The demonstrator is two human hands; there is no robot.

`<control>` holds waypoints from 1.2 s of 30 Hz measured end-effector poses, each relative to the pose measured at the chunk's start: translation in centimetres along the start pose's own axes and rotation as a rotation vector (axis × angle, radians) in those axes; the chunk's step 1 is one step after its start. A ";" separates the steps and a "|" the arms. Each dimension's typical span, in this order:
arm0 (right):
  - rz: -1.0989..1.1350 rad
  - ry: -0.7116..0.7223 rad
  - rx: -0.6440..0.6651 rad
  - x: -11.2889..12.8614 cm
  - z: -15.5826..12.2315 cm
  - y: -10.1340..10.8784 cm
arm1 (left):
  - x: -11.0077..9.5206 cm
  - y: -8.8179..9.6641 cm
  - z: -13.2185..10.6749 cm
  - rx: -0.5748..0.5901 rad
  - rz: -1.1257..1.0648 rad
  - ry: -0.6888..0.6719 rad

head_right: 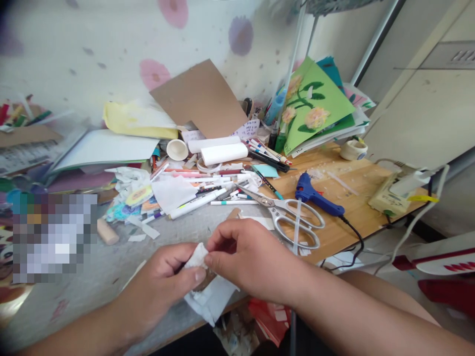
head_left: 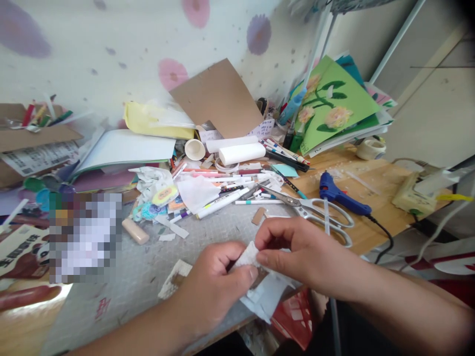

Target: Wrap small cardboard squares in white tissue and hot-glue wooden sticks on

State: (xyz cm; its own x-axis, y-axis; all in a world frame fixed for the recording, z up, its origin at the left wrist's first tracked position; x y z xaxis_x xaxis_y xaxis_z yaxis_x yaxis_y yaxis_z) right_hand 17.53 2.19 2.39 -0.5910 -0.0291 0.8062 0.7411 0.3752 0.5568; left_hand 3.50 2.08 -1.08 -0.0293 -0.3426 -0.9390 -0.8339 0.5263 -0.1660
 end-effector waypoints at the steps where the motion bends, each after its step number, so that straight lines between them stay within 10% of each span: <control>1: -0.003 0.000 0.006 0.0 0.0 -0.1 | -0.1 0.0 0.0 0.005 0.008 0.002; 36: 0.236 0.004 0.006 -1.7 0.2 -0.6 | 1.1 0.0 0.0 0.106 -0.125 0.045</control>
State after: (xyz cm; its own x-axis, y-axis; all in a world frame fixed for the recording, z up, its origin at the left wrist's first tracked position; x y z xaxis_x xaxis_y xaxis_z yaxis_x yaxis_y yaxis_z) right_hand 18.07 2.17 0.63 -0.4001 0.0562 0.9147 0.8568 0.3771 0.3516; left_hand 3.49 1.70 -2.09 0.0447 -0.4439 -0.8950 -0.7699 0.5556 -0.3141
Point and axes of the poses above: each hand's wrist, its own z-axis towards the middle knuckle, its own y-axis out of the back of the hand, x = y × z, the point moved 4 cm from there along z, towards the middle knuckle, and after that the axes turned 14 degrees about -z, right-handed, at the moved point
